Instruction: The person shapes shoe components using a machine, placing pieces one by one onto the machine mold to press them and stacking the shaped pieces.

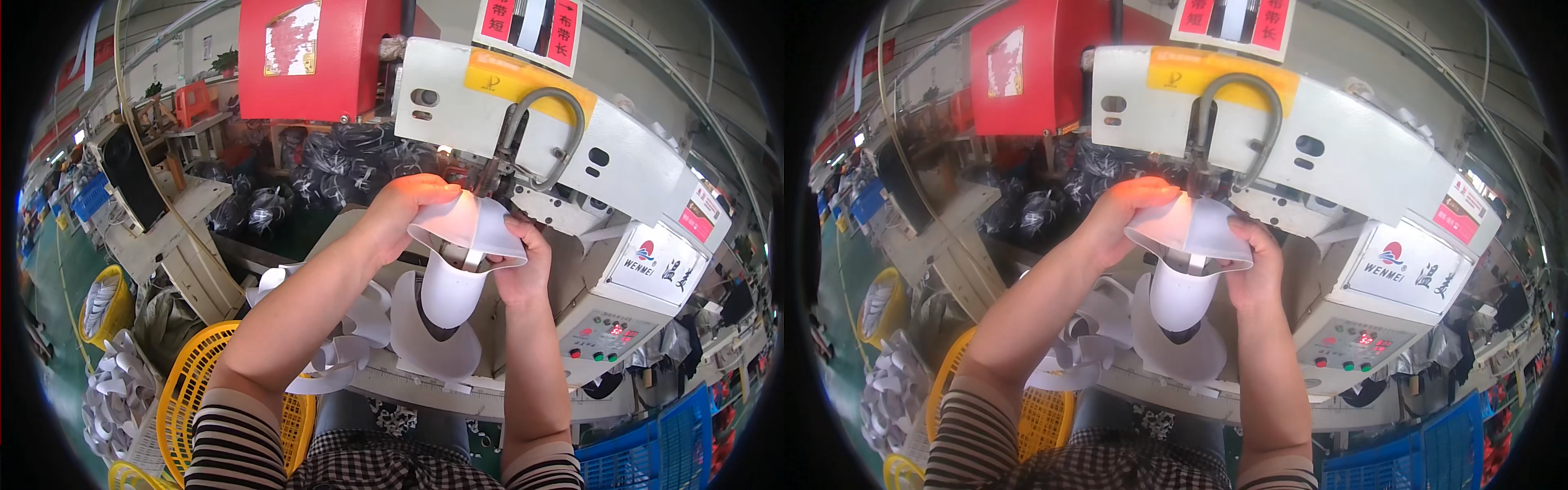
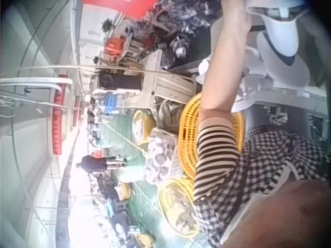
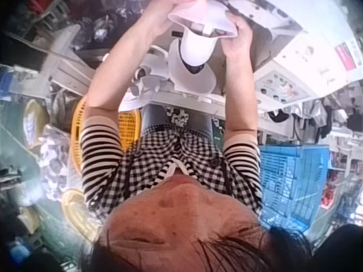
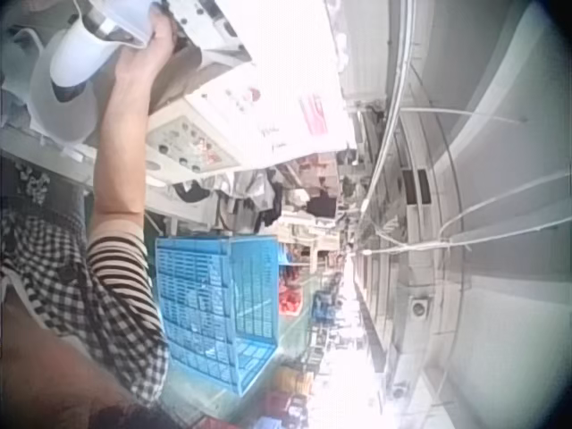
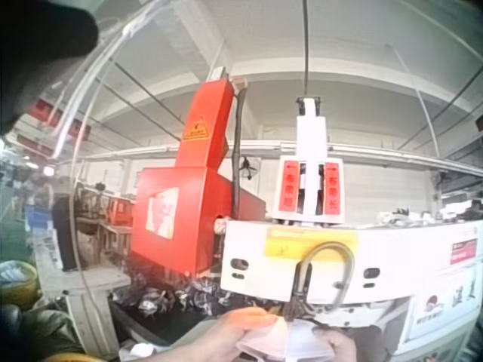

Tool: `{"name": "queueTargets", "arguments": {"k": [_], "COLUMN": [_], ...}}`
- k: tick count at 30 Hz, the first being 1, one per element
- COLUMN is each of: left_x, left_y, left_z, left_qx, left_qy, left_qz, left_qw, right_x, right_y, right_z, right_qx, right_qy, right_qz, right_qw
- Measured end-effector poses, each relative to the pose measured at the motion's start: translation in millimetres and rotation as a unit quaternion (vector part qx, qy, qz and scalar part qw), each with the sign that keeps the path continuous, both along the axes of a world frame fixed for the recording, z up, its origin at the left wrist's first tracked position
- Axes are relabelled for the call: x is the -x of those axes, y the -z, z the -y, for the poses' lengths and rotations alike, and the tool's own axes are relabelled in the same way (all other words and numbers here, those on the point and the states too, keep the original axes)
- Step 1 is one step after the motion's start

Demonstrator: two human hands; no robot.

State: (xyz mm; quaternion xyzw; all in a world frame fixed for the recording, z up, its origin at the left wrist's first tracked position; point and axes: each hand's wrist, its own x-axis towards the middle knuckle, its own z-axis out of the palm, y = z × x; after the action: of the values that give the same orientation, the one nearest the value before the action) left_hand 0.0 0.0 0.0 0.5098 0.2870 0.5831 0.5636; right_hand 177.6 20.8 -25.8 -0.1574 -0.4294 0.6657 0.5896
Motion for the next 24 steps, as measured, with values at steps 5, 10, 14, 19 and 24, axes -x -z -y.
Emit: {"name": "queueTargets", "arguments": {"k": [5, 10, 14, 19, 24], "left_x": [-0.4, 3.7, -1.9, 0.8, -5.6], "left_y": [4.2, 9.5, 13.7, 29.1, 27.2], "left_z": [-16.5, -9.4, 7.9, -4.3, -1.3], "left_qx": [0.036, 0.052, 0.074, 0.051, 0.083], "left_qy": [0.035, 0.044, 0.026, 0.031, -0.005], "left_qz": [0.026, 0.008, 0.047, 0.108, 0.125], "left_qw": [0.998, 0.998, 0.996, 0.992, 0.989], "right_x": [-15.7, -10.6, -9.5, -6.9, 2.0], "right_y": [20.3, 28.0, 42.3, 51.1, 48.4], "right_z": [-27.2, -14.2, -1.1, -3.9, -0.9], "right_qx": [-0.040, 0.027, -0.017, -0.049, -0.010], "right_qy": [-0.130, -0.077, 0.001, 0.007, 0.073], "right_qz": [-0.062, -0.030, 0.010, -0.005, -0.020], "right_qw": [0.989, 0.996, 1.000, 0.999, 0.997]}}
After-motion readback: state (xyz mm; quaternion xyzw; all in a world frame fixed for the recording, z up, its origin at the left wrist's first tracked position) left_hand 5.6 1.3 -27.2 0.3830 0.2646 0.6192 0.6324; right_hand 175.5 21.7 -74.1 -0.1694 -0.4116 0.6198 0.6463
